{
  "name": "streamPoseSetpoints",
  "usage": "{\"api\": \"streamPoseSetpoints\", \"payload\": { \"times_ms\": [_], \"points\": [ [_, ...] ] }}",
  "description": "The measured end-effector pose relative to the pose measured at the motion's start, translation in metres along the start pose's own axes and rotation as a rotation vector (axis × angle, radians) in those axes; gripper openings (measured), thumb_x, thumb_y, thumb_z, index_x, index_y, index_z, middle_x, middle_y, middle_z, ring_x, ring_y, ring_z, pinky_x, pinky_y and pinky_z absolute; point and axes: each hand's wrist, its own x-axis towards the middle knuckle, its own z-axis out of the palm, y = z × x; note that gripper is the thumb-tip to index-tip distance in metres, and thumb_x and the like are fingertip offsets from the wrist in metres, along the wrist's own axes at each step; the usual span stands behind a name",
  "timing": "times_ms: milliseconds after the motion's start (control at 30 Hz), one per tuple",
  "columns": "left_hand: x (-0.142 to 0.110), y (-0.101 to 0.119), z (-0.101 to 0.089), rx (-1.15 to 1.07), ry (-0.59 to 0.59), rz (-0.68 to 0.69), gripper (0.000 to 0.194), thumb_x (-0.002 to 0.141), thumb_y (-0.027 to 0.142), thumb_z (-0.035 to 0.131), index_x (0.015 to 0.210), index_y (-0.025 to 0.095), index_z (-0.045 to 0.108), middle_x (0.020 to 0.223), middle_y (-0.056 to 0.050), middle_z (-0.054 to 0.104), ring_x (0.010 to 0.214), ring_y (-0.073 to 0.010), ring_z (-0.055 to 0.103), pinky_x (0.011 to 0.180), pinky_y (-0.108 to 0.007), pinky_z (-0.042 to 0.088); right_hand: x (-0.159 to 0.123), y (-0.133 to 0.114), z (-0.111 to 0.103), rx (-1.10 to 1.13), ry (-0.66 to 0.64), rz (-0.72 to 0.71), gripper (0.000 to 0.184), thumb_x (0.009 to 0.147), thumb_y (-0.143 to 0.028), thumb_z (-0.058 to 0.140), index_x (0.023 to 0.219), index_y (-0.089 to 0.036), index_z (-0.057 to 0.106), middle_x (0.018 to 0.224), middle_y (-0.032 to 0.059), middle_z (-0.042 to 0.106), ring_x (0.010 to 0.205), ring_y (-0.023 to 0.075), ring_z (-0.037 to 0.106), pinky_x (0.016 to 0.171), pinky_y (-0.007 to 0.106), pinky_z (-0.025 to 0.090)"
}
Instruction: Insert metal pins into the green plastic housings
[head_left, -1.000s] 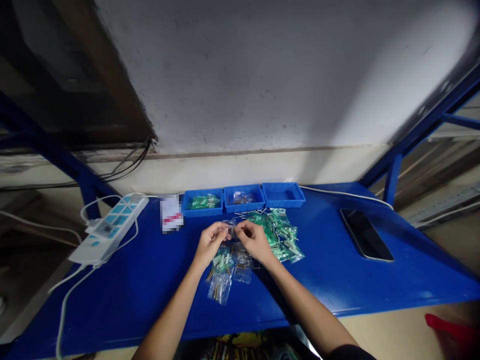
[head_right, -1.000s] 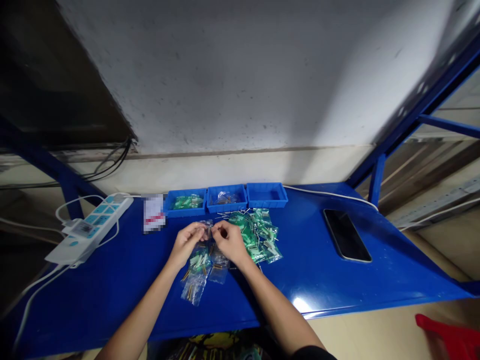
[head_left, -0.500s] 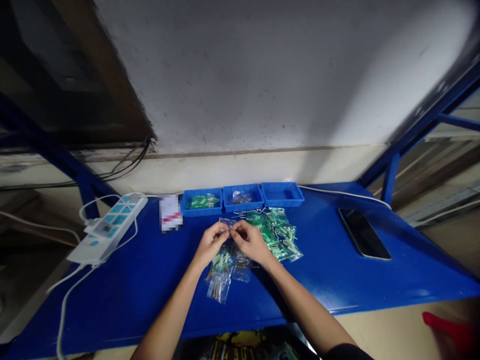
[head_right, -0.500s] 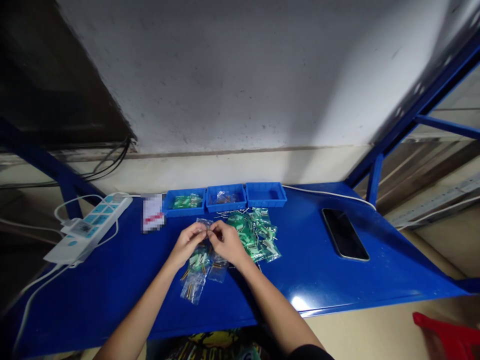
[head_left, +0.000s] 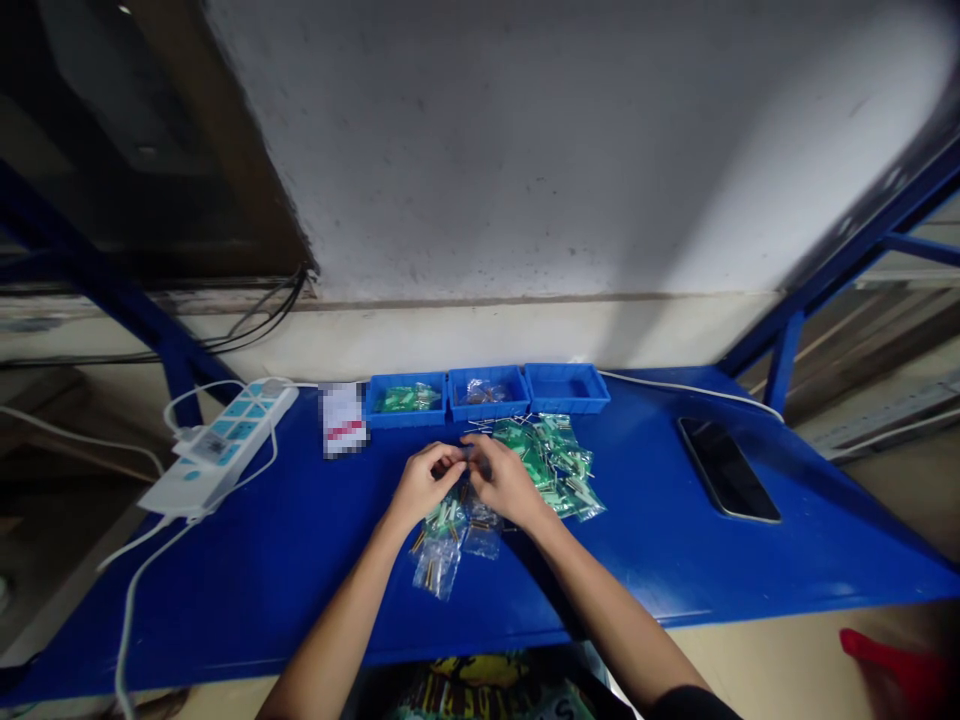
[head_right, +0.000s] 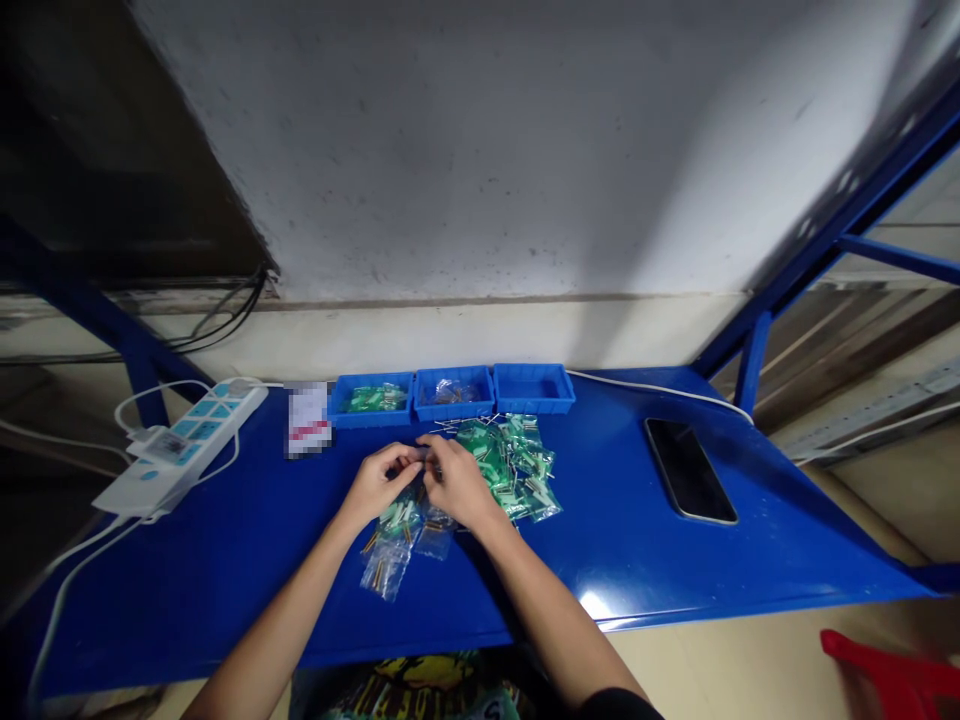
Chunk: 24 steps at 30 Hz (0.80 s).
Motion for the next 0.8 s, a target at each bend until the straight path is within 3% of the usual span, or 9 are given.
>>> {"api": "streamPoseSetpoints", "payload": {
  "times_ms": [167, 433, 667, 800],
  "points": [
    [-0.0005, -0.0049, 0.0027, -0.093, -0.042, -0.018, 0.018, 0.081, 0.023, 0.055, 0.096, 0.016, 0.062, 0.088, -0.006, 0.067, 0.078, -0.0163, 0.064, 0.072, -0.027, 0.050, 0.0004, 0.0029, 0.0027, 0.044, 0.007, 0.033, 0.044, 0.076, -0.010, 0.046, 0.119, -0.018, 0.044, 0.082, 0.0024, 0.062, 0.073, 0.0167, 0.058, 0.069, 0.028, 0.046],
    [0.0003, -0.0053, 0.0034, -0.023, -0.039, -0.026, 0.019, 0.082, 0.023, 0.054, 0.096, 0.015, 0.063, 0.086, -0.006, 0.070, 0.079, -0.0172, 0.066, 0.074, -0.027, 0.050, 0.0006, 0.0026, 0.0028, 0.025, -0.029, 0.039, 0.047, 0.072, -0.009, 0.047, 0.118, -0.018, 0.046, 0.078, 0.0017, 0.062, 0.072, 0.0171, 0.058, 0.068, 0.028, 0.046],
    [0.0016, -0.0055, -0.0023, 0.041, 0.083, 0.003, 0.013, 0.082, 0.025, 0.056, 0.090, 0.018, 0.064, 0.082, -0.003, 0.069, 0.073, -0.0153, 0.063, 0.069, -0.026, 0.049, 0.0004, 0.0057, -0.0035, 0.023, 0.107, 0.001, 0.055, 0.067, 0.001, 0.037, 0.115, -0.018, 0.056, 0.094, 0.0076, 0.064, 0.088, 0.0186, 0.059, 0.080, 0.032, 0.046],
    [0.0018, -0.0018, -0.0060, 0.037, 0.144, 0.041, 0.010, 0.083, 0.022, 0.055, 0.085, 0.018, 0.064, 0.091, -0.005, 0.068, 0.083, -0.0167, 0.064, 0.073, -0.027, 0.048, 0.0025, 0.0066, -0.0043, 0.173, 0.173, 0.142, 0.043, 0.073, -0.005, 0.039, 0.109, -0.017, 0.059, 0.085, 0.0057, 0.063, 0.079, 0.0177, 0.059, 0.075, 0.031, 0.046]
  ]
}}
